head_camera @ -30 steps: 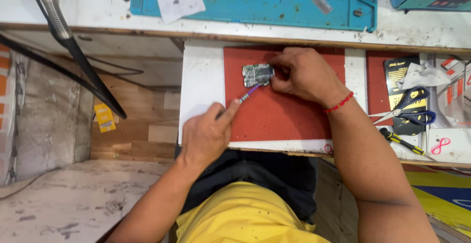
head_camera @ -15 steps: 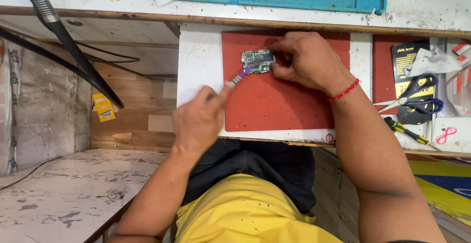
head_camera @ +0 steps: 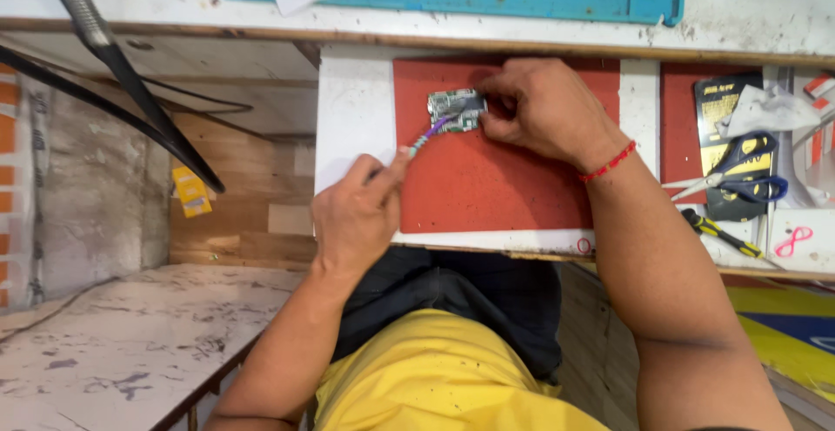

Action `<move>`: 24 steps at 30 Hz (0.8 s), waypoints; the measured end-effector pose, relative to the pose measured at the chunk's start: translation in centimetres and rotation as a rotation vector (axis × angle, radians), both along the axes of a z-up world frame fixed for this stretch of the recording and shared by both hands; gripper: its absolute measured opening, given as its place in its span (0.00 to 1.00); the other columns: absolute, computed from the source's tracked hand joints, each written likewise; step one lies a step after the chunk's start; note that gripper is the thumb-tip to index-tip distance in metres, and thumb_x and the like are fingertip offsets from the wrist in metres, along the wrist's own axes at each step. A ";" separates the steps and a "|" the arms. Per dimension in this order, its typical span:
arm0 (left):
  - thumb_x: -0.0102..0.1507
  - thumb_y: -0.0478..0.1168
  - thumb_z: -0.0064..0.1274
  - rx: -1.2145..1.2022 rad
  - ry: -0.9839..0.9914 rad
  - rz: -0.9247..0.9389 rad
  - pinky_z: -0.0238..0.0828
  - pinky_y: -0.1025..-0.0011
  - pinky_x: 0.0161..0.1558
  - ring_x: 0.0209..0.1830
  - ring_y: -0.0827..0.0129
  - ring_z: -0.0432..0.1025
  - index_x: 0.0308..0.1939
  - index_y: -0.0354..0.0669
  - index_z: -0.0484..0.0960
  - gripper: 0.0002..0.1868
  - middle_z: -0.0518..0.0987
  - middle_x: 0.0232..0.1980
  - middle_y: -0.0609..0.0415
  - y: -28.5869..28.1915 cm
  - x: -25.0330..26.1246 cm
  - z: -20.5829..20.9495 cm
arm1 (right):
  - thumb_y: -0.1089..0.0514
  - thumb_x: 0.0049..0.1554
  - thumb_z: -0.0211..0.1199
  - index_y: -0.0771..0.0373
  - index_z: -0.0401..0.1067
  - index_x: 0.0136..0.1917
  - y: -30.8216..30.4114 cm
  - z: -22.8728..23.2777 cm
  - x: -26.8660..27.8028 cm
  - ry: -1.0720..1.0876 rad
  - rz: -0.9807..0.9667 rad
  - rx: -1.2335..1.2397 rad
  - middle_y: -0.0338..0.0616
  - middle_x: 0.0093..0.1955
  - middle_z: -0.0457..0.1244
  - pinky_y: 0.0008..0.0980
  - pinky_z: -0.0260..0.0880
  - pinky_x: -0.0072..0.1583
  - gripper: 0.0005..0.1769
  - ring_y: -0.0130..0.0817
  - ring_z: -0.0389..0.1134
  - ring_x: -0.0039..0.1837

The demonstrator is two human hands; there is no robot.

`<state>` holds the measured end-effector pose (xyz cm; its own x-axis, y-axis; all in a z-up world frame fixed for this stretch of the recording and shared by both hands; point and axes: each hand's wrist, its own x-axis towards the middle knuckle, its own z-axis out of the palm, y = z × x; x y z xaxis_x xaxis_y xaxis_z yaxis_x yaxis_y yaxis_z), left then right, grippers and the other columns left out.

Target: The person cleans a small green circuit board using a purple toothbrush. They repeatedly scrub the surface of the board, which is placed on a red mat, and occasionally flip it over to clean different sides. The person also briefly handles a power cable before returning to the cleaning task.

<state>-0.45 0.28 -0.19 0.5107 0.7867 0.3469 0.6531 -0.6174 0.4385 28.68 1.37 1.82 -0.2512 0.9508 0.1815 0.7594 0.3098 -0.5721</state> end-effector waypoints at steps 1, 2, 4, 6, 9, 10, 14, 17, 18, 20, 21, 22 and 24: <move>0.61 0.34 0.58 -0.004 0.002 0.015 0.69 0.63 0.28 0.26 0.60 0.73 0.57 0.59 0.85 0.22 0.75 0.35 0.58 0.6 0.0 0.0 | 0.57 0.51 0.71 0.65 0.79 0.55 0.4 -0.1 0.2 0.010 0.011 0.027 0.52 0.41 0.66 0.43 0.69 0.45 0.19 0.49 0.68 0.42; 0.60 0.34 0.58 -0.009 0.004 0.029 0.70 0.63 0.28 0.27 0.60 0.73 0.57 0.60 0.85 0.22 0.75 0.35 0.58 0.8 0.0 0.0 | 0.56 0.50 0.71 0.65 0.80 0.54 0.4 -0.1 0.2 0.002 -0.004 0.025 0.52 0.41 0.66 0.44 0.69 0.45 0.19 0.50 0.68 0.42; 0.59 0.34 0.58 0.009 0.026 0.006 0.70 0.62 0.27 0.25 0.58 0.73 0.57 0.57 0.85 0.22 0.75 0.34 0.55 0.9 0.1 0.2 | 0.55 0.48 0.72 0.63 0.80 0.53 0.2 0.0 -0.1 -0.025 -0.021 0.049 0.53 0.40 0.66 0.46 0.68 0.46 0.20 0.51 0.68 0.43; 0.58 0.34 0.58 0.009 0.027 -0.053 0.70 0.61 0.26 0.23 0.56 0.72 0.57 0.53 0.85 0.23 0.74 0.33 0.53 0.4 0.2 0.6 | 0.56 0.47 0.71 0.64 0.80 0.52 0.4 0.4 -0.5 -0.037 -0.052 0.043 0.53 0.40 0.66 0.46 0.69 0.47 0.19 0.50 0.68 0.43; 0.59 0.34 0.58 -0.027 -0.017 -0.047 0.70 0.62 0.25 0.22 0.58 0.72 0.57 0.53 0.86 0.22 0.74 0.32 0.55 0.0 0.2 1.0 | 0.57 0.47 0.69 0.64 0.79 0.52 0.4 0.6 -0.7 0.020 -0.086 -0.085 0.50 0.39 0.67 0.43 0.70 0.46 0.19 0.46 0.69 0.42; 0.59 0.34 0.58 -0.040 -0.026 -0.030 0.70 0.62 0.24 0.21 0.58 0.72 0.56 0.54 0.86 0.21 0.74 0.31 0.55 0.0 0.2 1.0 | 0.57 0.47 0.69 0.64 0.79 0.52 0.5 0.6 -0.7 0.012 -0.086 -0.071 0.50 0.39 0.67 0.43 0.70 0.46 0.19 0.46 0.69 0.41; 0.60 0.34 0.58 -0.034 -0.033 0.018 0.70 0.62 0.24 0.22 0.60 0.72 0.55 0.54 0.86 0.19 0.74 0.32 0.56 0.5 0.1 0.8 | 0.58 0.47 0.70 0.64 0.79 0.53 0.3 0.5 -0.8 0.008 -0.103 -0.097 0.49 0.37 0.67 0.43 0.69 0.44 0.19 0.45 0.69 0.39; 0.60 0.34 0.57 -0.023 0.002 -0.064 0.69 0.61 0.24 0.22 0.59 0.72 0.56 0.52 0.85 0.20 0.73 0.33 0.55 0.2 0.4 0.8 | 0.59 0.47 0.70 0.64 0.79 0.54 0.3 0.8 -1.0 0.011 -0.103 -0.108 0.49 0.37 0.67 0.42 0.69 0.43 0.20 0.44 0.68 0.38; 0.61 0.35 0.58 -0.039 -0.007 0.008 0.69 0.61 0.24 0.22 0.59 0.72 0.55 0.54 0.86 0.19 0.73 0.32 0.56 0.7 0.2 0.9 | 0.59 0.47 0.69 0.64 0.79 0.55 0.3 0.9 -1.0 0.012 -0.107 -0.104 0.49 0.37 0.67 0.42 0.69 0.43 0.21 0.44 0.68 0.38; 0.61 0.35 0.58 -0.040 0.014 0.016 0.69 0.60 0.23 0.22 0.58 0.72 0.56 0.54 0.86 0.19 0.73 0.31 0.56 1.0 0.2 1.0 | 0.59 0.46 0.70 0.64 0.79 0.55 0.4 0.9 -1.0 0.019 -0.093 -0.096 0.49 0.36 0.67 0.42 0.70 0.43 0.21 0.44 0.68 0.38; 0.60 0.35 0.57 -0.029 0.040 -0.044 0.69 0.59 0.23 0.22 0.57 0.71 0.57 0.51 0.85 0.20 0.73 0.32 0.55 0.4 0.5 1.0 | 0.59 0.46 0.70 0.64 0.79 0.54 0.3 0.8 -0.9 0.020 -0.094 -0.095 0.49 0.36 0.67 0.42 0.70 0.43 0.21 0.44 0.69 0.38; 0.60 0.34 0.57 -0.018 0.065 -0.104 0.69 0.59 0.23 0.21 0.56 0.71 0.58 0.49 0.85 0.22 0.72 0.32 0.54 0.2 0.7 0.9 | 0.59 0.46 0.70 0.64 0.79 0.54 0.5 0.8 -0.7 0.026 -0.089 -0.071 0.49 0.37 0.67 0.42 0.70 0.43 0.21 0.44 0.69 0.38; 0.60 0.36 0.58 0.003 0.054 -0.017 0.69 0.58 0.24 0.23 0.56 0.72 0.55 0.56 0.85 0.19 0.73 0.32 0.55 0.3 0.5 0.5 | 0.58 0.47 0.70 0.64 0.79 0.53 0.4 0.5 -0.5 0.036 -0.061 -0.060 0.49 0.38 0.67 0.41 0.70 0.44 0.20 0.44 0.69 0.39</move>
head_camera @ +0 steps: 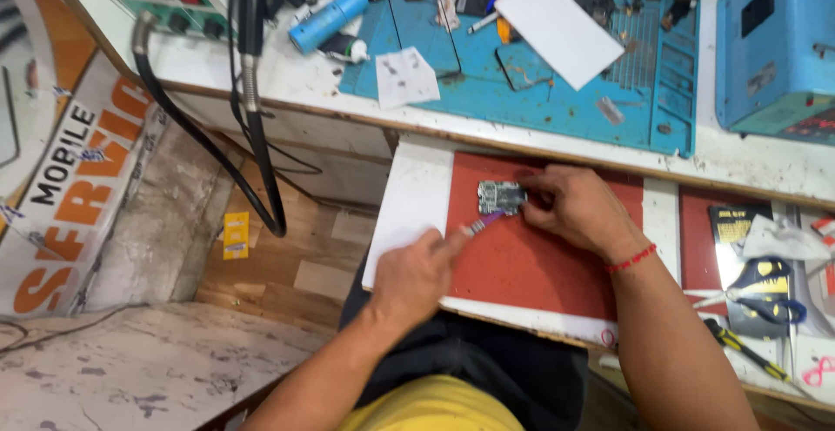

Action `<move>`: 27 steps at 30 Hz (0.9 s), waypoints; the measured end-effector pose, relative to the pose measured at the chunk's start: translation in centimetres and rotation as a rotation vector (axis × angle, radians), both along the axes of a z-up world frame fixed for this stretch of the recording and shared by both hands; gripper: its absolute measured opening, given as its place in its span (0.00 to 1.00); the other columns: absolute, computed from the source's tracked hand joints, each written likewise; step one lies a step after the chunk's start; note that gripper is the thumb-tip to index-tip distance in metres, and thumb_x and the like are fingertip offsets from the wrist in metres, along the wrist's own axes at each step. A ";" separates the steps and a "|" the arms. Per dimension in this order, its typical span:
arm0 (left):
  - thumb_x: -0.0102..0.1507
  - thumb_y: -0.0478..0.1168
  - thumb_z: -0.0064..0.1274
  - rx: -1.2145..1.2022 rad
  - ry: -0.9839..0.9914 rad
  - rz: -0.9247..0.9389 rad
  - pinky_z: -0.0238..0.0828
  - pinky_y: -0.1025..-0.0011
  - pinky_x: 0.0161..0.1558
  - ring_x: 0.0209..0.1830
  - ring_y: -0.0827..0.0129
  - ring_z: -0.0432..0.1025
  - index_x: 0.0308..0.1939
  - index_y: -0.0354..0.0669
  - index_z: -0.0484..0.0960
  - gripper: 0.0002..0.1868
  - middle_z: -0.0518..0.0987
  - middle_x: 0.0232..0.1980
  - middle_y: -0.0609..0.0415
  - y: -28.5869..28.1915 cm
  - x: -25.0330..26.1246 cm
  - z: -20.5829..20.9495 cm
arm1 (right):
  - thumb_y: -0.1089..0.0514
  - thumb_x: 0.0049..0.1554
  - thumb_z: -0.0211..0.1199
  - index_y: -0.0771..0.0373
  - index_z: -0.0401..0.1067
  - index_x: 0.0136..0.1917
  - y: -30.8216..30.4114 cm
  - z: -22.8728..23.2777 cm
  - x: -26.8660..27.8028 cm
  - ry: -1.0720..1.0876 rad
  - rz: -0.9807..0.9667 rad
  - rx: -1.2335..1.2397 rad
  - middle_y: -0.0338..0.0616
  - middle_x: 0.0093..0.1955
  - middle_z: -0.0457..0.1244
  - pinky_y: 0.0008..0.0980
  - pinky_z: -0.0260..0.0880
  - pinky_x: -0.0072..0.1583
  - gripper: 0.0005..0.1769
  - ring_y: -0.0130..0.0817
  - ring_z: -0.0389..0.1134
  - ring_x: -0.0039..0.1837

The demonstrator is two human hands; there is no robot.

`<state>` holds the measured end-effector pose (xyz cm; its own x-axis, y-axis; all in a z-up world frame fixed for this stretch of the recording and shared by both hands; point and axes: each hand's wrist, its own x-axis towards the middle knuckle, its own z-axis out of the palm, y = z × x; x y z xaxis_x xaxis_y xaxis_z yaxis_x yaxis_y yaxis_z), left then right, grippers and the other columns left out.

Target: The person cleans a small green circuit board using a purple toothbrush. They repeatedly scrub the surface of the board, which is placed on a red mat, and occasionally flip it over to clean different sides. The person also briefly handles a power cable before returning to the cleaning task.

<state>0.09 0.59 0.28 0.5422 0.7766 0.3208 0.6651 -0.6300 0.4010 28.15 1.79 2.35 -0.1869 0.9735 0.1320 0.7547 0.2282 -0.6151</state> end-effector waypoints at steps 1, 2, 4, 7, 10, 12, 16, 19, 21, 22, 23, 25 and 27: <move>0.60 0.37 0.58 0.012 0.000 0.035 0.69 0.58 0.24 0.24 0.55 0.72 0.53 0.60 0.86 0.18 0.73 0.32 0.56 0.2 -0.2 -0.1 | 0.58 0.47 0.70 0.64 0.79 0.53 -0.2 -0.2 0.0 -0.009 -0.004 -0.014 0.50 0.38 0.67 0.42 0.70 0.44 0.20 0.45 0.69 0.40; 0.61 0.36 0.58 -0.002 -0.024 0.051 0.70 0.58 0.25 0.24 0.56 0.72 0.55 0.58 0.85 0.19 0.73 0.33 0.56 0.1 -0.4 -0.1 | 0.58 0.47 0.70 0.64 0.79 0.53 -0.2 -0.3 0.0 -0.018 -0.008 -0.028 0.50 0.38 0.67 0.42 0.70 0.44 0.20 0.45 0.69 0.40; 0.61 0.35 0.57 -0.017 -0.076 0.052 0.71 0.59 0.27 0.25 0.57 0.73 0.58 0.55 0.84 0.21 0.74 0.34 0.57 0.7 -0.5 0.2 | 0.57 0.47 0.71 0.64 0.79 0.53 0.2 -0.3 0.3 -0.038 -0.008 0.022 0.51 0.38 0.66 0.43 0.69 0.45 0.19 0.47 0.69 0.41; 0.61 0.35 0.59 -0.014 0.014 -0.058 0.70 0.59 0.24 0.24 0.55 0.73 0.56 0.49 0.85 0.19 0.73 0.33 0.53 -0.3 0.0 0.1 | 0.57 0.47 0.71 0.64 0.80 0.52 0.0 -0.7 0.4 -0.042 0.028 0.047 0.51 0.39 0.66 0.44 0.69 0.46 0.19 0.48 0.68 0.42; 0.64 0.35 0.59 -0.082 -0.096 0.097 0.69 0.60 0.25 0.25 0.58 0.73 0.56 0.54 0.86 0.17 0.75 0.33 0.57 0.7 0.0 0.3 | 0.57 0.48 0.70 0.64 0.79 0.53 -0.1 -0.7 0.3 -0.009 0.003 -0.023 0.49 0.38 0.66 0.43 0.70 0.45 0.19 0.47 0.69 0.41; 0.61 0.34 0.58 -0.010 -0.059 -0.047 0.70 0.61 0.26 0.24 0.58 0.72 0.57 0.51 0.85 0.20 0.74 0.34 0.55 -0.2 1.1 0.3 | 0.57 0.49 0.70 0.64 0.79 0.54 0.0 -0.3 0.3 -0.025 0.022 0.013 0.49 0.38 0.66 0.43 0.70 0.46 0.19 0.47 0.69 0.42; 0.62 0.33 0.57 -0.028 -0.031 0.093 0.68 0.61 0.26 0.25 0.58 0.73 0.56 0.55 0.85 0.19 0.74 0.34 0.56 0.8 0.0 0.0 | 0.57 0.49 0.71 0.66 0.79 0.54 -0.2 -0.3 0.1 -0.022 0.045 0.050 0.50 0.40 0.66 0.43 0.69 0.45 0.20 0.48 0.68 0.42; 0.59 0.31 0.56 0.004 0.049 -0.069 0.68 0.61 0.24 0.21 0.58 0.71 0.63 0.48 0.84 0.27 0.72 0.32 0.54 0.3 0.0 0.4 | 0.57 0.49 0.70 0.65 0.79 0.55 -0.1 0.0 0.4 -0.012 0.024 0.025 0.50 0.40 0.66 0.42 0.69 0.44 0.20 0.47 0.68 0.42; 0.60 0.33 0.58 -0.005 0.035 -0.056 0.67 0.60 0.22 0.20 0.58 0.70 0.60 0.51 0.85 0.23 0.72 0.31 0.55 -0.1 0.3 0.4 | 0.57 0.48 0.70 0.65 0.80 0.54 0.1 -0.1 0.2 -0.009 0.021 -0.003 0.50 0.39 0.66 0.42 0.69 0.44 0.20 0.47 0.68 0.41; 0.61 0.34 0.58 -0.013 0.032 -0.045 0.66 0.60 0.21 0.20 0.58 0.70 0.58 0.52 0.85 0.21 0.72 0.30 0.55 -0.5 0.2 0.4 | 0.57 0.48 0.71 0.65 0.80 0.54 0.0 -0.1 0.2 -0.015 0.033 0.006 0.50 0.39 0.66 0.42 0.69 0.44 0.19 0.47 0.68 0.41; 0.61 0.34 0.58 -0.015 -0.009 -0.008 0.67 0.60 0.23 0.22 0.59 0.71 0.58 0.53 0.85 0.21 0.72 0.31 0.55 -0.2 0.2 0.4 | 0.57 0.48 0.71 0.65 0.79 0.53 0.0 0.0 0.2 -0.020 0.033 0.026 0.50 0.39 0.66 0.42 0.69 0.45 0.19 0.47 0.68 0.41; 0.61 0.33 0.57 -0.019 -0.095 0.055 0.70 0.62 0.27 0.25 0.60 0.73 0.58 0.55 0.84 0.21 0.73 0.33 0.56 0.4 0.5 0.4 | 0.57 0.48 0.71 0.65 0.80 0.52 0.0 0.1 0.3 -0.016 0.013 0.022 0.50 0.39 0.66 0.42 0.69 0.45 0.18 0.47 0.68 0.41; 0.57 0.33 0.57 0.010 -0.036 -0.051 0.70 0.61 0.26 0.23 0.58 0.71 0.58 0.51 0.84 0.24 0.73 0.34 0.54 -0.3 1.1 0.3 | 0.57 0.48 0.71 0.64 0.80 0.51 0.0 0.0 0.0 0.001 -0.010 -0.043 0.48 0.37 0.66 0.41 0.70 0.45 0.17 0.45 0.68 0.40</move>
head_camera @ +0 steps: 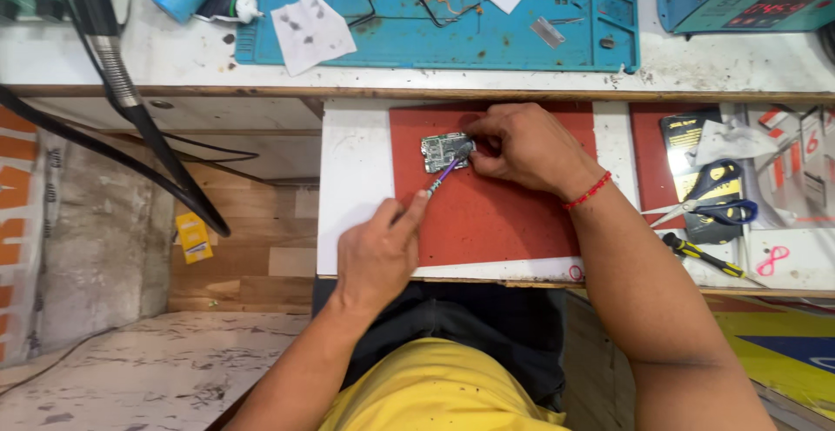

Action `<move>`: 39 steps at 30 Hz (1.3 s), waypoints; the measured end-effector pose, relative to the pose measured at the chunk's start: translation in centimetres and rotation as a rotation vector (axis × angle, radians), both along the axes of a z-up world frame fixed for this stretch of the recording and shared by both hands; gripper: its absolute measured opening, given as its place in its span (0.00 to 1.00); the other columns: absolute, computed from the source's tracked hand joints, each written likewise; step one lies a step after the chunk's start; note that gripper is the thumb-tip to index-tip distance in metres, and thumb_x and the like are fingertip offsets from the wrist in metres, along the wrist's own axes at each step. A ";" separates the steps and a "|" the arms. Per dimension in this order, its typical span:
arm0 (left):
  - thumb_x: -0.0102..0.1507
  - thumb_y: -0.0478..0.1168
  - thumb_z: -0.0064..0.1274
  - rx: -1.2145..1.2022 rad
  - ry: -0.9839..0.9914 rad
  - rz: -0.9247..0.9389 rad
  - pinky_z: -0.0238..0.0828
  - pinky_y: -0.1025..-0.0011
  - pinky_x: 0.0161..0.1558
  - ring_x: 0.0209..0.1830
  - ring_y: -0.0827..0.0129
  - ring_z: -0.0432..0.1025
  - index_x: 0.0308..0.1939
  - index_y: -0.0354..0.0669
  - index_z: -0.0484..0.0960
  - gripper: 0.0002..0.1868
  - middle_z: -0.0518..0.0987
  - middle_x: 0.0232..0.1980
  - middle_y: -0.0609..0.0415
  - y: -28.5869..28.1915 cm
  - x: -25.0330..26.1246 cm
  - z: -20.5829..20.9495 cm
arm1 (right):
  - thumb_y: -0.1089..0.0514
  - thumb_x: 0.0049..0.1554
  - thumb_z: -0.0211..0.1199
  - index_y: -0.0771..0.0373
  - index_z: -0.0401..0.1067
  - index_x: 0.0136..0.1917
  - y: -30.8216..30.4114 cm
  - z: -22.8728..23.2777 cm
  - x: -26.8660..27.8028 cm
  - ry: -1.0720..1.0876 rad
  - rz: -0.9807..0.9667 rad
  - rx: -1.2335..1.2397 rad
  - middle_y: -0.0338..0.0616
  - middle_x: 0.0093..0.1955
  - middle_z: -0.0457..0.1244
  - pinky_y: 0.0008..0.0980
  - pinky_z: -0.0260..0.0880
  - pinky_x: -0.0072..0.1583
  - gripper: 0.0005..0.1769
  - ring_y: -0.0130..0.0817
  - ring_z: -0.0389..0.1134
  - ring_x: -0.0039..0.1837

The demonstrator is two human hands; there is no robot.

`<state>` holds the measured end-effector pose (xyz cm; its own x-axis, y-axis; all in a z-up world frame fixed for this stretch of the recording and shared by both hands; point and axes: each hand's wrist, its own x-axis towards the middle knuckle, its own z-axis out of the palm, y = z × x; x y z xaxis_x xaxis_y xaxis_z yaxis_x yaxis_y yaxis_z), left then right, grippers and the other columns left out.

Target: The person cleans a small green circuit board using a purple toothbrush. They repeatedly scrub the surface of the board, which is placed on a red mat, and occasionally flip it over to clean different sides. The person also briefly handles a power cable before returning to the cleaning task.

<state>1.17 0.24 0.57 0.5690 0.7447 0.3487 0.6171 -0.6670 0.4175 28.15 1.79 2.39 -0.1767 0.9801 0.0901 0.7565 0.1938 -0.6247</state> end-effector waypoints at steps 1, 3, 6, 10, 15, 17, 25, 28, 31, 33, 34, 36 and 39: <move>0.56 0.32 0.57 0.008 0.028 -0.044 0.70 0.60 0.26 0.22 0.57 0.71 0.58 0.49 0.84 0.26 0.74 0.34 0.53 -0.5 0.2 -0.1 | 0.57 0.48 0.71 0.64 0.80 0.52 -0.1 0.1 0.2 -0.005 0.004 0.022 0.48 0.38 0.66 0.42 0.69 0.44 0.18 0.45 0.68 0.40; 0.60 0.33 0.58 -0.039 -0.022 0.092 0.69 0.61 0.26 0.24 0.59 0.72 0.58 0.52 0.84 0.22 0.74 0.34 0.56 0.5 -0.6 -0.4 | 0.58 0.48 0.71 0.65 0.80 0.54 -0.1 0.1 0.2 0.002 0.036 0.057 0.49 0.39 0.66 0.42 0.69 0.44 0.19 0.46 0.68 0.41; 0.59 0.32 0.58 -0.023 0.043 0.023 0.70 0.60 0.26 0.23 0.58 0.72 0.58 0.51 0.84 0.23 0.74 0.34 0.55 0.5 -0.8 -0.1 | 0.57 0.48 0.71 0.65 0.80 0.53 -0.1 0.2 0.2 -0.013 0.029 0.042 0.50 0.38 0.65 0.43 0.68 0.43 0.19 0.47 0.67 0.40; 0.58 0.33 0.57 -0.028 0.051 0.070 0.70 0.61 0.25 0.23 0.58 0.72 0.59 0.58 0.84 0.25 0.74 0.33 0.57 0.8 -1.4 -0.1 | 0.58 0.48 0.71 0.66 0.79 0.54 0.1 0.3 0.0 -0.015 0.029 0.038 0.50 0.38 0.65 0.42 0.68 0.43 0.20 0.46 0.67 0.40; 0.60 0.33 0.57 0.008 0.068 0.035 0.69 0.61 0.23 0.23 0.59 0.72 0.61 0.58 0.82 0.25 0.74 0.35 0.57 0.7 -1.1 -0.8 | 0.58 0.48 0.72 0.67 0.79 0.54 0.0 0.0 0.3 -0.017 0.077 0.096 0.50 0.39 0.66 0.42 0.68 0.43 0.20 0.47 0.67 0.41; 0.61 0.33 0.57 0.020 0.077 0.050 0.69 0.61 0.24 0.23 0.59 0.72 0.62 0.59 0.81 0.26 0.74 0.35 0.57 0.6 -1.4 -0.9 | 0.58 0.48 0.71 0.67 0.79 0.54 -0.1 0.0 0.2 -0.010 0.071 0.081 0.50 0.38 0.65 0.42 0.68 0.43 0.20 0.46 0.67 0.40; 0.60 0.32 0.57 -0.043 -0.056 0.094 0.68 0.62 0.25 0.24 0.60 0.73 0.58 0.55 0.84 0.23 0.73 0.35 0.57 0.7 -1.2 -0.1 | 0.58 0.49 0.71 0.67 0.79 0.55 0.0 0.3 0.0 -0.017 0.037 0.063 0.50 0.38 0.66 0.42 0.68 0.43 0.20 0.47 0.67 0.39; 0.58 0.33 0.59 -0.035 0.028 -0.018 0.68 0.61 0.24 0.21 0.58 0.70 0.56 0.52 0.87 0.21 0.73 0.33 0.55 -0.4 -0.6 0.0 | 0.58 0.49 0.71 0.68 0.79 0.54 -0.1 0.0 0.2 -0.029 0.057 0.087 0.51 0.39 0.66 0.43 0.69 0.44 0.20 0.47 0.67 0.41; 0.64 0.35 0.60 -0.060 -0.055 0.137 0.67 0.62 0.24 0.23 0.61 0.72 0.56 0.56 0.86 0.17 0.74 0.34 0.58 1.2 -1.5 0.1 | 0.58 0.49 0.71 0.68 0.79 0.54 0.0 -0.1 0.1 -0.031 0.063 0.091 0.50 0.39 0.65 0.43 0.69 0.44 0.20 0.48 0.67 0.41; 0.60 0.34 0.59 -0.036 -0.003 -0.011 0.69 0.61 0.25 0.24 0.60 0.72 0.57 0.54 0.86 0.20 0.74 0.33 0.56 0.8 -1.1 0.1 | 0.59 0.49 0.70 0.67 0.79 0.55 -0.1 -0.1 0.2 -0.007 0.062 0.111 0.50 0.39 0.66 0.43 0.69 0.45 0.20 0.47 0.68 0.41; 0.59 0.33 0.59 -0.033 0.020 -0.073 0.69 0.61 0.26 0.24 0.59 0.71 0.57 0.53 0.86 0.22 0.73 0.32 0.55 0.3 -1.0 0.0 | 0.58 0.49 0.71 0.67 0.79 0.55 -0.2 -0.1 0.2 -0.009 0.064 0.099 0.50 0.39 0.65 0.43 0.69 0.45 0.20 0.47 0.67 0.41; 0.59 0.33 0.59 -0.003 0.033 0.013 0.69 0.62 0.24 0.24 0.60 0.72 0.56 0.57 0.86 0.21 0.75 0.33 0.57 0.7 -1.3 -0.1 | 0.58 0.49 0.71 0.68 0.79 0.55 0.0 0.1 0.3 -0.013 0.067 0.081 0.51 0.39 0.65 0.43 0.68 0.44 0.21 0.48 0.67 0.41; 0.60 0.32 0.58 0.024 0.034 0.030 0.69 0.63 0.25 0.25 0.61 0.73 0.57 0.57 0.86 0.22 0.75 0.34 0.58 1.6 -1.5 -0.1 | 0.58 0.49 0.71 0.68 0.79 0.55 -0.1 0.0 0.3 -0.016 0.054 0.081 0.51 0.38 0.65 0.42 0.68 0.43 0.21 0.47 0.67 0.40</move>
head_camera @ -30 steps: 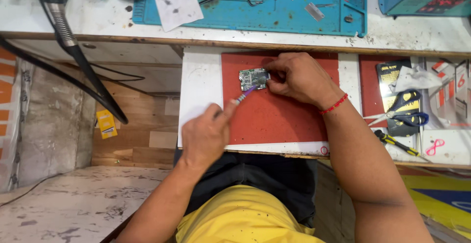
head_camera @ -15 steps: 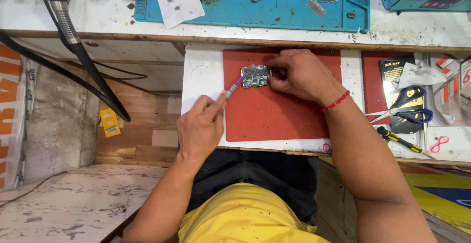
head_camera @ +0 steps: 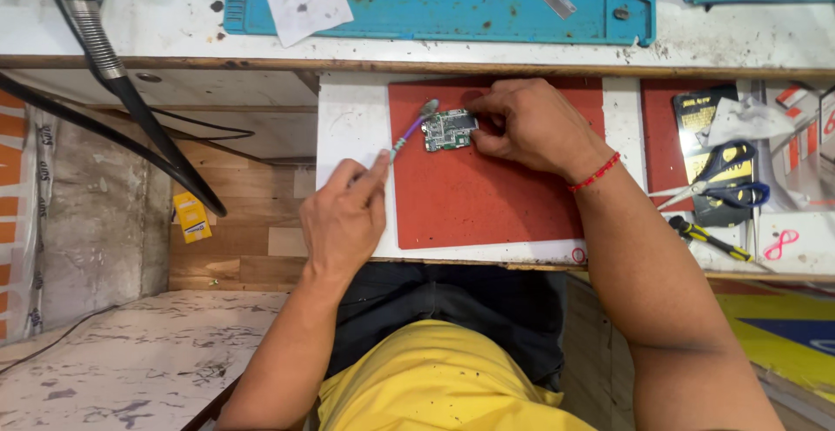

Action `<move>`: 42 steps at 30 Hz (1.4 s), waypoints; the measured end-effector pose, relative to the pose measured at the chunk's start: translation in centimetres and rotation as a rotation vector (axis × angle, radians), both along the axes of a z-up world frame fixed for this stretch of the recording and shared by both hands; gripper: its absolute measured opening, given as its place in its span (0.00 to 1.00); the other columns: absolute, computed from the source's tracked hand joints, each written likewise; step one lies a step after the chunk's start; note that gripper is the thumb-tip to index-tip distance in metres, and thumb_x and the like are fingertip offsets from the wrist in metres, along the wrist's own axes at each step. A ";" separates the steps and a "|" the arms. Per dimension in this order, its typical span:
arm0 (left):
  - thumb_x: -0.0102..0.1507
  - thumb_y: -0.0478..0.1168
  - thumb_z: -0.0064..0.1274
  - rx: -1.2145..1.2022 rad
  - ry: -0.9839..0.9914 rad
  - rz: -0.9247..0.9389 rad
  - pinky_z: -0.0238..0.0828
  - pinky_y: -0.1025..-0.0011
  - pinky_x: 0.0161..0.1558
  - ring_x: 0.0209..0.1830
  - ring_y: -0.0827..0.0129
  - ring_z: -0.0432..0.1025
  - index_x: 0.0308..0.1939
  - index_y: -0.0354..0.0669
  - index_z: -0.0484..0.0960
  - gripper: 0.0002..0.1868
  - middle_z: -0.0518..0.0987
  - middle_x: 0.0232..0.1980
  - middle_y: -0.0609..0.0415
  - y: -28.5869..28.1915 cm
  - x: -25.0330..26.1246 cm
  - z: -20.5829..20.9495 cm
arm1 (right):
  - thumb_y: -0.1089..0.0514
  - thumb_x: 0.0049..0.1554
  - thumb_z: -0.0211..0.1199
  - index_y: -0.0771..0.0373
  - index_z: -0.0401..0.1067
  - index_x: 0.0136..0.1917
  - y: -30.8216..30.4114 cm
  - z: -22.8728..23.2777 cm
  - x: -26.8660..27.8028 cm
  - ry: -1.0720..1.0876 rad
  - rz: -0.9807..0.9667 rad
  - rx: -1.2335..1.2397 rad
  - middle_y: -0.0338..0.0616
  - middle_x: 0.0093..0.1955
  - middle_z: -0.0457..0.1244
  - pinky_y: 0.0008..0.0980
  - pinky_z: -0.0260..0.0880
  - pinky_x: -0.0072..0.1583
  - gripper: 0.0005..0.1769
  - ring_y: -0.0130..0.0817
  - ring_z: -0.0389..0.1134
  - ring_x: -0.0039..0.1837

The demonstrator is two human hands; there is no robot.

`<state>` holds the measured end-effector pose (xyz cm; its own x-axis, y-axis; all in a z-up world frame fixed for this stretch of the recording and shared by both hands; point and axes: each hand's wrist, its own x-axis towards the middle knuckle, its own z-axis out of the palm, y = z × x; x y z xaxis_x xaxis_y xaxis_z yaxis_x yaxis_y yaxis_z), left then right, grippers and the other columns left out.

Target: The person cleans a small green circuit board using a purple toothbrush. They repeatedly scrub the surface of the board, which is placed on a red mat, and occasionally flip it over to clean different sides. The person also briefly handles a power cable before returning to the cleaning task.

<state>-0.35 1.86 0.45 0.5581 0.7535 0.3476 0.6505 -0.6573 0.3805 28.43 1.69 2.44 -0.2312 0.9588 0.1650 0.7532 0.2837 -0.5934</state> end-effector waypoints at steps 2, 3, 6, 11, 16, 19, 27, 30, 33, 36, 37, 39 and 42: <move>0.60 0.32 0.59 -0.005 0.010 -0.032 0.69 0.62 0.26 0.24 0.60 0.72 0.57 0.55 0.86 0.22 0.75 0.34 0.57 -0.3 0.3 -0.2 | 0.58 0.50 0.71 0.67 0.79 0.55 -0.2 0.0 0.2 -0.002 -0.007 -0.005 0.50 0.38 0.65 0.42 0.68 0.43 0.20 0.46 0.67 0.40; 0.59 0.33 0.59 -0.007 0.032 -0.044 0.69 0.62 0.25 0.22 0.60 0.71 0.57 0.55 0.86 0.22 0.74 0.33 0.56 -0.7 0.5 -0.2 | 0.58 0.50 0.71 0.67 0.79 0.55 0.0 0.0 0.0 -0.001 0.003 -0.004 0.50 0.38 0.65 0.42 0.68 0.43 0.19 0.46 0.67 0.39; 0.61 0.33 0.60 -0.019 -0.031 0.052 0.69 0.62 0.26 0.23 0.61 0.72 0.57 0.55 0.86 0.21 0.75 0.34 0.57 0.1 -0.1 -0.1 | 0.58 0.50 0.72 0.68 0.79 0.54 0.0 -0.1 -0.1 -0.019 -0.014 0.011 0.50 0.38 0.65 0.42 0.68 0.44 0.19 0.45 0.67 0.40; 0.60 0.32 0.60 0.025 -0.013 -0.016 0.68 0.62 0.25 0.22 0.60 0.71 0.57 0.52 0.87 0.22 0.74 0.33 0.56 -0.3 -0.1 0.1 | 0.59 0.49 0.72 0.67 0.80 0.56 -0.1 -0.1 0.1 -0.002 -0.007 -0.015 0.49 0.39 0.65 0.40 0.68 0.43 0.20 0.44 0.66 0.39; 0.57 0.31 0.58 0.019 0.023 -0.087 0.69 0.62 0.26 0.23 0.60 0.72 0.56 0.50 0.87 0.23 0.74 0.34 0.55 -0.7 0.0 0.4 | 0.59 0.49 0.73 0.67 0.80 0.55 0.0 0.1 0.0 0.004 -0.018 -0.035 0.49 0.37 0.65 0.40 0.68 0.42 0.20 0.43 0.66 0.38; 0.61 0.32 0.59 -0.018 -0.022 0.076 0.68 0.63 0.24 0.23 0.61 0.72 0.56 0.52 0.86 0.20 0.75 0.35 0.58 0.3 -0.6 0.3 | 0.59 0.49 0.73 0.67 0.80 0.55 0.0 0.1 -0.1 -0.001 0.002 -0.012 0.50 0.38 0.65 0.40 0.68 0.43 0.20 0.44 0.66 0.39; 0.62 0.33 0.59 -0.050 0.030 -0.039 0.69 0.63 0.25 0.23 0.60 0.72 0.59 0.56 0.85 0.22 0.74 0.33 0.57 -0.9 -1.0 0.3 | 0.59 0.50 0.72 0.67 0.79 0.54 0.0 -0.2 0.2 -0.020 0.005 0.021 0.49 0.40 0.66 0.40 0.69 0.44 0.18 0.44 0.67 0.40; 0.61 0.32 0.58 -0.017 0.031 -0.038 0.69 0.63 0.25 0.23 0.60 0.72 0.59 0.58 0.85 0.23 0.75 0.34 0.58 -0.4 -0.8 0.3 | 0.59 0.50 0.72 0.66 0.80 0.54 0.0 -0.2 0.0 0.008 -0.021 -0.035 0.49 0.37 0.65 0.40 0.68 0.43 0.19 0.44 0.67 0.39; 0.61 0.33 0.58 -0.049 0.034 -0.029 0.69 0.63 0.25 0.24 0.61 0.72 0.59 0.57 0.85 0.23 0.75 0.34 0.57 -0.9 -1.1 0.5 | 0.59 0.50 0.72 0.67 0.80 0.55 0.0 -0.1 0.3 -0.026 0.021 0.027 0.50 0.39 0.66 0.41 0.68 0.44 0.20 0.45 0.67 0.40; 0.61 0.33 0.58 -0.033 0.025 -0.013 0.69 0.63 0.25 0.23 0.61 0.71 0.59 0.58 0.84 0.23 0.75 0.35 0.58 -0.3 -1.1 0.6 | 0.60 0.50 0.72 0.66 0.80 0.55 -0.1 -0.1 0.0 -0.010 -0.005 -0.005 0.50 0.39 0.65 0.41 0.68 0.43 0.19 0.45 0.67 0.39; 0.61 0.33 0.58 -0.020 0.026 0.005 0.69 0.63 0.25 0.23 0.61 0.71 0.59 0.59 0.84 0.23 0.75 0.36 0.59 -0.3 -1.4 0.6 | 0.59 0.50 0.72 0.67 0.80 0.55 -0.1 -0.2 0.0 -0.022 0.006 0.008 0.50 0.39 0.65 0.41 0.68 0.43 0.19 0.45 0.67 0.39; 0.62 0.33 0.58 -0.020 0.058 -0.050 0.69 0.63 0.24 0.23 0.61 0.72 0.60 0.57 0.84 0.23 0.74 0.35 0.58 -0.2 -1.3 0.5 | 0.59 0.50 0.73 0.68 0.79 0.54 0.0 -0.1 0.1 -0.048 0.019 0.042 0.50 0.39 0.66 0.41 0.68 0.44 0.19 0.46 0.67 0.41; 0.61 0.33 0.59 -0.006 0.070 -0.062 0.69 0.63 0.24 0.24 0.61 0.72 0.59 0.57 0.85 0.22 0.74 0.34 0.57 -0.2 -1.0 0.3 | 0.60 0.50 0.72 0.67 0.80 0.55 0.0 -0.2 0.0 -0.007 -0.010 -0.016 0.50 0.37 0.65 0.40 0.68 0.43 0.19 0.44 0.67 0.38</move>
